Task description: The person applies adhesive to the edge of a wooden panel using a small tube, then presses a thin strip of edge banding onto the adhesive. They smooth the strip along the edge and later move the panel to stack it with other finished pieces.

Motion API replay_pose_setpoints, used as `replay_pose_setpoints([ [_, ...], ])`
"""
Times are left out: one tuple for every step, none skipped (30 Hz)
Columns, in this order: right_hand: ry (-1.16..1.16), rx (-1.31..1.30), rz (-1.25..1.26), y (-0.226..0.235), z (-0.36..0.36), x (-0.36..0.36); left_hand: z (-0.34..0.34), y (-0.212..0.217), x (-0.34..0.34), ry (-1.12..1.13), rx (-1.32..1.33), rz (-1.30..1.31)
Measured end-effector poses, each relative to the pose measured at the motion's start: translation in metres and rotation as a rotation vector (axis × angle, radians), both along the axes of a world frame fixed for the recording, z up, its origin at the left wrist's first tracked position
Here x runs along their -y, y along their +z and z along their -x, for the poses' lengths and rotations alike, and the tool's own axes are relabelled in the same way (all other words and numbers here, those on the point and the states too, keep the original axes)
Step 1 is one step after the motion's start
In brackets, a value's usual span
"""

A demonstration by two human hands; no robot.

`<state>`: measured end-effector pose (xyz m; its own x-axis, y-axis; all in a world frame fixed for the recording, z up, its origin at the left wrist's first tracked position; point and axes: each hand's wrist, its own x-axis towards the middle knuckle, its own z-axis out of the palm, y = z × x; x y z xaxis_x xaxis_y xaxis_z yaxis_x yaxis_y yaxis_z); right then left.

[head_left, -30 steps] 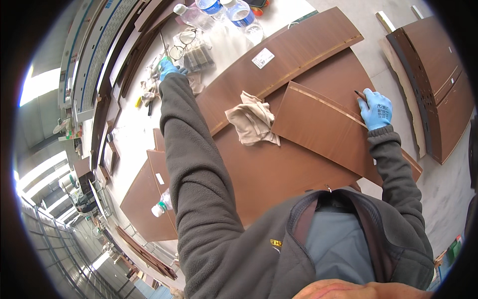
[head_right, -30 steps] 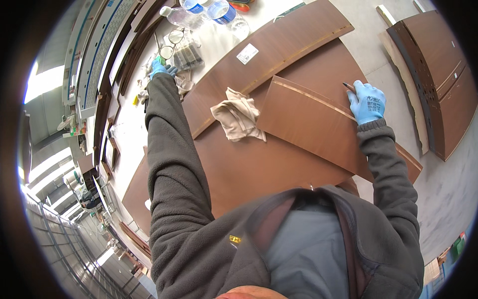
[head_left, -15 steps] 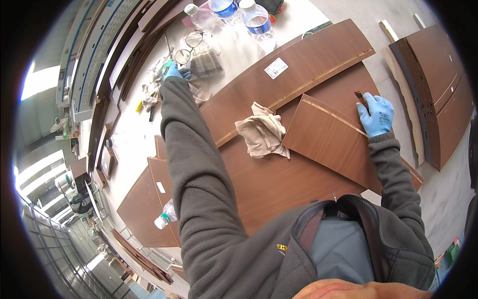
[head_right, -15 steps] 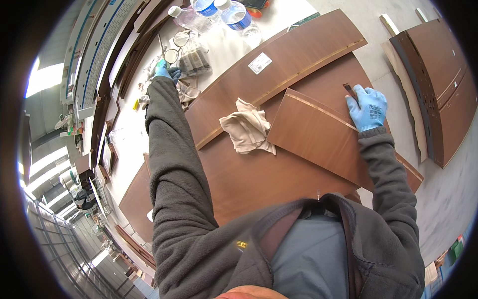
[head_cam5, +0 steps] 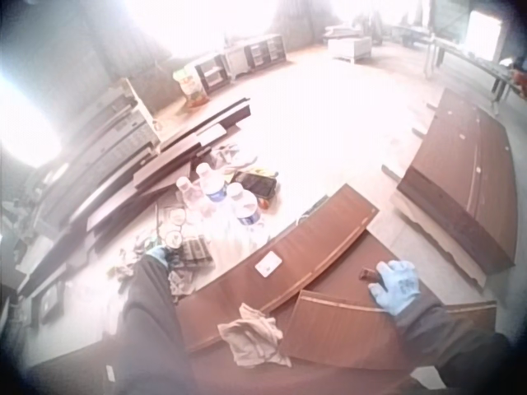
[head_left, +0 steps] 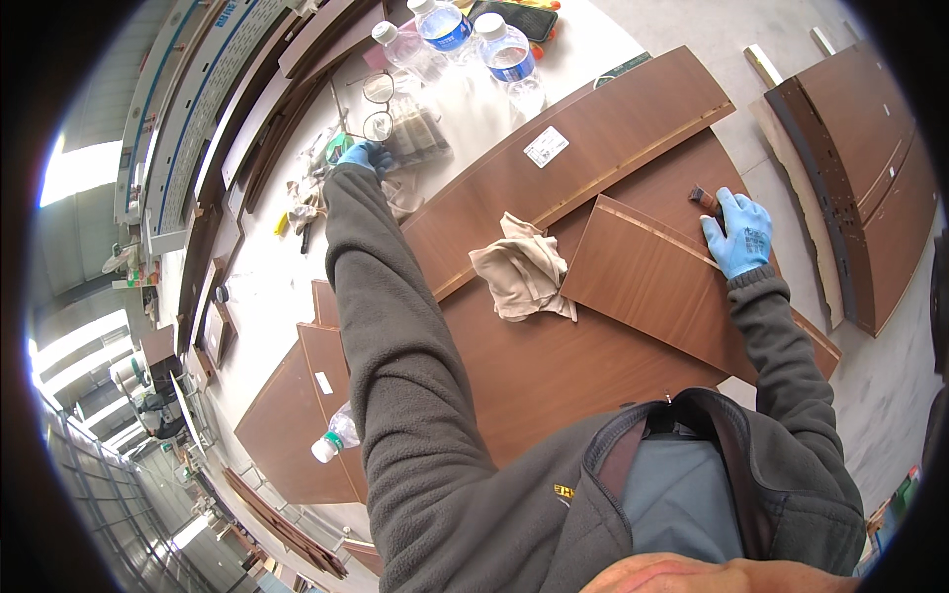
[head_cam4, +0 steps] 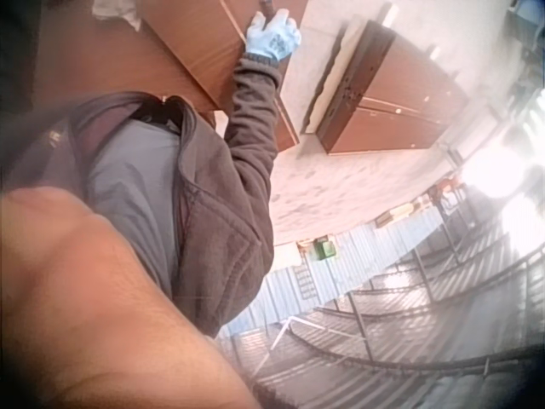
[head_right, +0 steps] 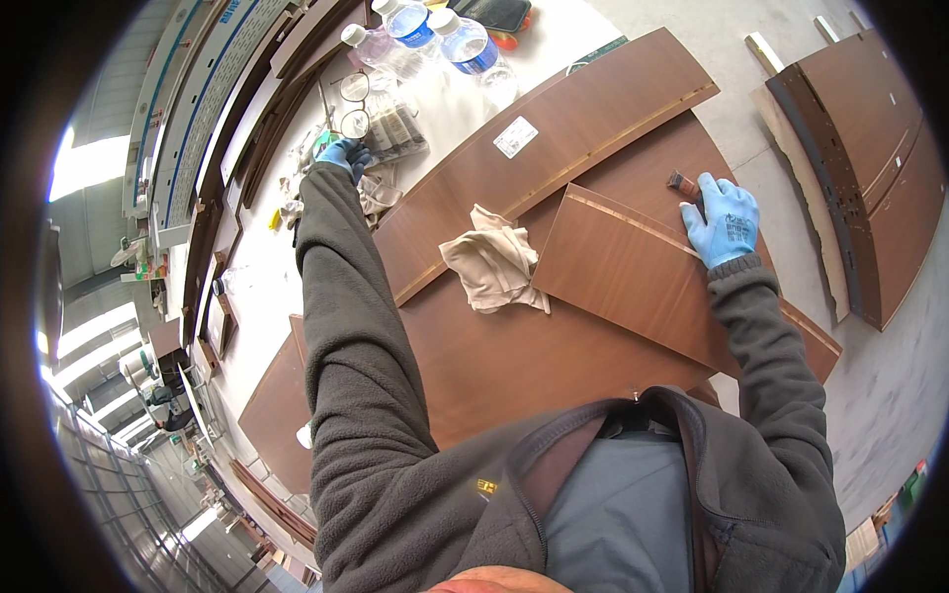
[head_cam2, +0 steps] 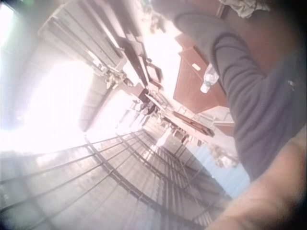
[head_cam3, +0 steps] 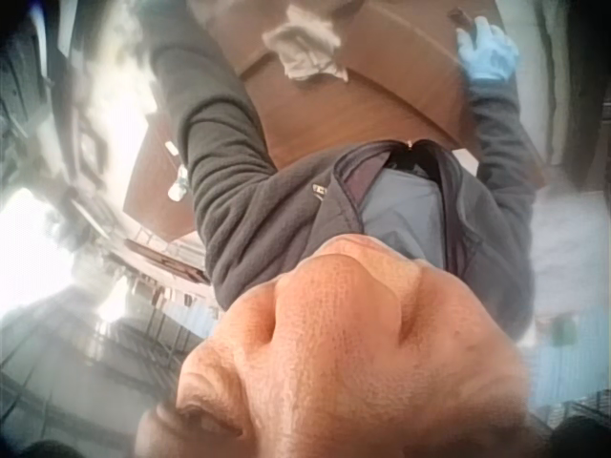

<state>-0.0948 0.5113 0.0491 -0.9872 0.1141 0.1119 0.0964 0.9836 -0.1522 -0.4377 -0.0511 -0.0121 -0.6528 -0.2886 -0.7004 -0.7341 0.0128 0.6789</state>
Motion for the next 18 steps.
replay_pose_setpoints([
  [0.005, 0.000, 0.002, 0.001, 0.000, 0.000, 0.005, -0.010, 0.005, 0.016, 0.018, -0.017],
  [0.010, -0.002, 0.002, 0.003, 0.001, 0.001, 0.010, -0.019, 0.011, 0.035, 0.019, -0.046],
  [0.007, 0.022, -0.002, 0.004, 0.001, 0.001, 0.015, -0.029, 0.014, 0.013, -0.011, -0.176],
  [0.004, 0.044, -0.006, 0.005, 0.001, 0.001, 0.019, -0.036, 0.017, -0.006, -0.048, -0.327],
  [0.000, 0.068, -0.010, 0.006, 0.001, 0.001, 0.023, -0.042, 0.018, -0.024, -0.073, -0.477],
  [0.001, 0.073, -0.016, 0.006, 0.001, 0.001, 0.024, -0.045, 0.018, -0.008, -0.082, -0.326],
  [0.002, 0.080, -0.021, 0.005, 0.001, 0.001, 0.023, -0.046, 0.017, 0.008, -0.079, -0.169],
  [0.005, 0.089, -0.026, 0.004, 0.001, 0.001, 0.020, -0.044, 0.015, 0.000, -0.087, -0.057],
  [0.005, 0.091, -0.024, 0.002, 0.000, 0.001, 0.016, -0.039, 0.013, 0.014, -0.066, -0.023],
  [0.003, 0.092, -0.021, 0.001, 0.000, 0.000, 0.008, -0.033, 0.011, 0.032, -0.061, -0.033],
  [0.001, 0.094, -0.016, 0.000, -0.001, -0.001, -0.001, -0.023, 0.011, 0.023, -0.084, -0.074],
  [-0.008, 0.079, -0.002, 0.000, -0.001, -0.001, -0.011, -0.013, 0.009, 0.046, -0.093, -0.104],
  [-0.018, 0.061, 0.010, 0.002, -0.001, -0.003, -0.019, -0.003, 0.002, 0.246, -0.128, -0.148],
  [-0.030, 0.044, 0.021, 0.005, -0.001, -0.004, -0.034, 0.009, 0.000, 0.250, -0.248, -0.260],
  [0.021, -0.086, -0.028, 0.009, 0.001, -0.004, -0.047, 0.022, -0.005, 0.208, -0.372, -0.190],
  [0.073, -0.215, -0.077, 0.015, 0.003, -0.003, -0.060, 0.038, -0.011, 0.198, -0.461, -0.101],
  [0.127, -0.345, -0.127, 0.023, 0.006, 0.000, -0.077, 0.055, -0.018, 0.152, -0.556, -0.042],
  [0.149, -0.325, 0.038, 0.033, 0.009, 0.005, -0.098, 0.074, -0.026, 0.098, -0.661, 0.010],
])
